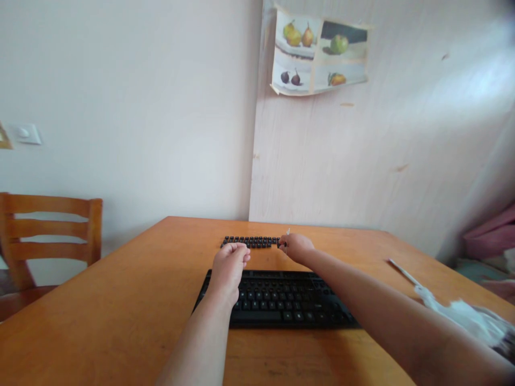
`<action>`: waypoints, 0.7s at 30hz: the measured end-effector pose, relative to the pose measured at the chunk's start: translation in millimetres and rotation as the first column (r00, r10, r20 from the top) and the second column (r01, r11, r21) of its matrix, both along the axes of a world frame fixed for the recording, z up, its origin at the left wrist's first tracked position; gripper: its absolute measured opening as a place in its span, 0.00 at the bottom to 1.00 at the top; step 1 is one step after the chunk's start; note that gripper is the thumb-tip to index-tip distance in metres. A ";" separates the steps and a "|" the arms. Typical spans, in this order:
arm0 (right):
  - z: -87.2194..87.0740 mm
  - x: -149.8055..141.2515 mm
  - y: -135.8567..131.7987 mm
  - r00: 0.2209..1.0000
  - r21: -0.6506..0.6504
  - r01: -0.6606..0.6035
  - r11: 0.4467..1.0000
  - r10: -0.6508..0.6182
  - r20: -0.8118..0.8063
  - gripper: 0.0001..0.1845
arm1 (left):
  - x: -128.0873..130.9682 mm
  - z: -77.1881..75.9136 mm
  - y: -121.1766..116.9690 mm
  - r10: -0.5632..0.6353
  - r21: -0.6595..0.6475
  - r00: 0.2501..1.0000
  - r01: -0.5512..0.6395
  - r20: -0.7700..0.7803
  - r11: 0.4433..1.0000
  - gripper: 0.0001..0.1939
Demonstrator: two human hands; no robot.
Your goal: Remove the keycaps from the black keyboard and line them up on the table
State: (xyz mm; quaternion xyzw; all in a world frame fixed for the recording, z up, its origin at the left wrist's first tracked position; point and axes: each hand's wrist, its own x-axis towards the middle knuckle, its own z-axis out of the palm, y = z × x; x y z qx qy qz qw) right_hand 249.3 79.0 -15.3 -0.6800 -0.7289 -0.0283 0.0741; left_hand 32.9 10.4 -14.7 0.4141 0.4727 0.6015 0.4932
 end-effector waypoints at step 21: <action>-9.4 -12.2 20.0 0.999 -0.034 0.002 0.999 0.000 0.053 0.16 | 0.4 -1.3 -1.0 0.001 -0.007 0.997 -0.001 -0.074 1.000 0.12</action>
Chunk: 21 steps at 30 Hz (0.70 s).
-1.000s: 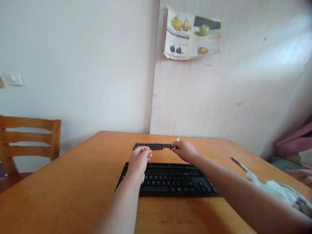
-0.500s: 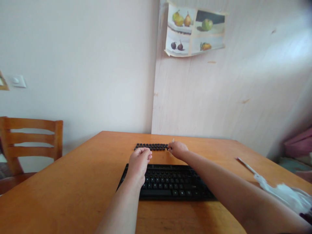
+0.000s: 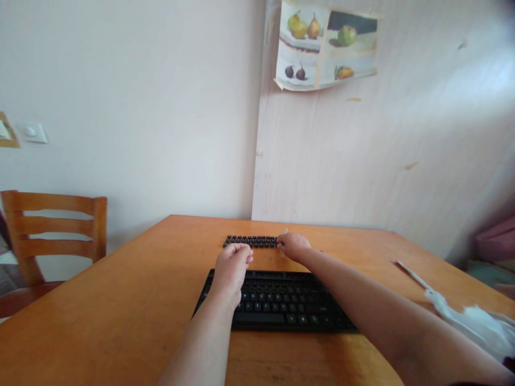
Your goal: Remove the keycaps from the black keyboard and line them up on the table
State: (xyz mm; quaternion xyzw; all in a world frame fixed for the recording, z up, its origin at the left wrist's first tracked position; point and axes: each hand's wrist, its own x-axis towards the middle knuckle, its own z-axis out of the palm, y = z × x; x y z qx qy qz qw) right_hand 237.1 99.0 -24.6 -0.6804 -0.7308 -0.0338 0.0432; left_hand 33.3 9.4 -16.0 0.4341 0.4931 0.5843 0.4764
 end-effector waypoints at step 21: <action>8.0 2.1 -8.9 0.996 0.051 0.002 0.999 0.002 -0.090 0.17 | 0.0 -1.9 0.8 -0.004 0.012 1.000 0.004 0.024 1.000 0.12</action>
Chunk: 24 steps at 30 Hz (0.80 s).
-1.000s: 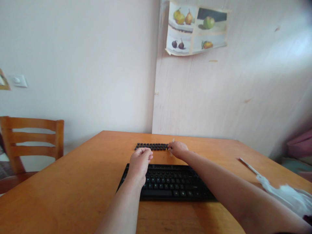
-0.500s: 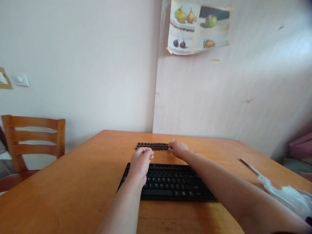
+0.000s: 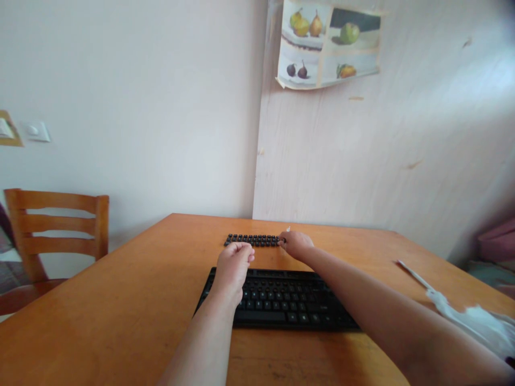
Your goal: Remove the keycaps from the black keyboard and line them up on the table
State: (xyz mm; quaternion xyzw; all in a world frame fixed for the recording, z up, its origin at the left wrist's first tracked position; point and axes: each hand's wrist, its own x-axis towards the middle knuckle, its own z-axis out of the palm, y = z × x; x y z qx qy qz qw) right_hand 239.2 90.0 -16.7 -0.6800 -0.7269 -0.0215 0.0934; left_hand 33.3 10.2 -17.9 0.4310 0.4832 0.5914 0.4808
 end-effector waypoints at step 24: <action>15.0 11.2 -131.8 0.673 -0.079 -0.168 0.983 0.056 -0.737 0.16 | 10.8 -11.5 0.4 -0.066 0.139 0.928 0.125 -0.366 0.982 0.06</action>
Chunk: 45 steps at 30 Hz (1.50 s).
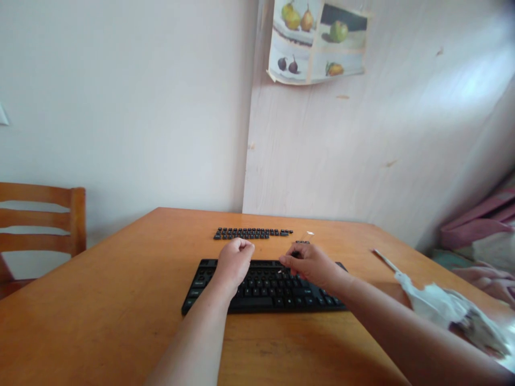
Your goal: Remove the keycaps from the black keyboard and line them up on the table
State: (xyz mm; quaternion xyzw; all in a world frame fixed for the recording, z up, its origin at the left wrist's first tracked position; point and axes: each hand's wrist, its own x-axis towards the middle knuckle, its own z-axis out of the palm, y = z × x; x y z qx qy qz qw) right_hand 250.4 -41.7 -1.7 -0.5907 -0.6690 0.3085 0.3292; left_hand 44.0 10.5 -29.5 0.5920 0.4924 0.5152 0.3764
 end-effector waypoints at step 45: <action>-22.9 -29.7 -3.5 0.818 0.146 0.155 0.977 -0.044 -0.574 0.18 | 18.7 14.2 -29.2 -0.445 -0.141 0.882 0.465 0.153 0.874 0.14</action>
